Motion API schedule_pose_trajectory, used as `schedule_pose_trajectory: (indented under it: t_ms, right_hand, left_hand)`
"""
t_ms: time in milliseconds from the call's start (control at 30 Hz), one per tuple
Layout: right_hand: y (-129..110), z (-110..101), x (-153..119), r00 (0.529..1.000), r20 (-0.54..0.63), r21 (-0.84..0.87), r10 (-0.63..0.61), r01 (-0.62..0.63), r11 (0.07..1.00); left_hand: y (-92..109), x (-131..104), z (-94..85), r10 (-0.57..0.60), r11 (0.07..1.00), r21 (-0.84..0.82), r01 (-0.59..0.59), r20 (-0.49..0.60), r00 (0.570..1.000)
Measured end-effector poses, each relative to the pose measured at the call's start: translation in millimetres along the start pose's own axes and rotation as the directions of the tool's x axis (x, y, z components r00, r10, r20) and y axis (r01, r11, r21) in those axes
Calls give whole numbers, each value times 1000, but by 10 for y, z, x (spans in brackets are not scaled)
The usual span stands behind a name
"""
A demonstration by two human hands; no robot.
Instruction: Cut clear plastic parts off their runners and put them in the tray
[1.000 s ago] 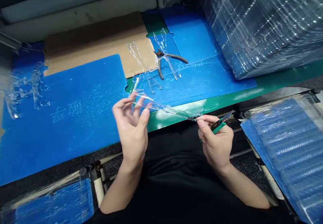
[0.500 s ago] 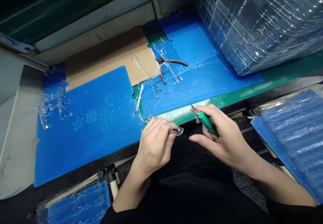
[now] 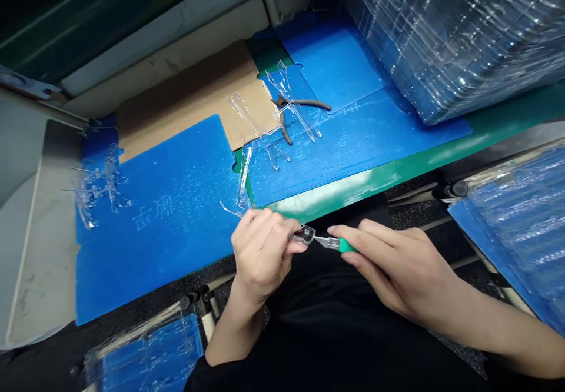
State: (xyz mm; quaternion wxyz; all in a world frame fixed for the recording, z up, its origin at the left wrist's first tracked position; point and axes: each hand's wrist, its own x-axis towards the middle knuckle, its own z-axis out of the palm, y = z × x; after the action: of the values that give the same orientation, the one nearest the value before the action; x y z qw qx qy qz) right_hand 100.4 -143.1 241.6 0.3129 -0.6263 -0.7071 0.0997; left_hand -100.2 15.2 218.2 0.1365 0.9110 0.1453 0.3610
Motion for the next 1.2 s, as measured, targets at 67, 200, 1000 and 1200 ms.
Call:
schedule_pose_trajectory:
  t_ms: [67,200,1000,1200]
  right_hand:
    - [3,0,-1,1000,9,20,8,-8,1000]
    - [25,3,-8,1000,16,86,17,-18,996]
    - [353,76,122,962,-100,391,254,-197,899]
    - [338,134,37,948,67,472,311,-305,827]
  left_hand:
    - [4,-5,0,1,1000,12,-1,-6,1000]
    - [14,-8,-4,11,999,37,-11,-13,1000]
    - [414,166,322,428,904,-139,-405,346,835]
    - [722,106,717,657,753,-382,-536,490,573]
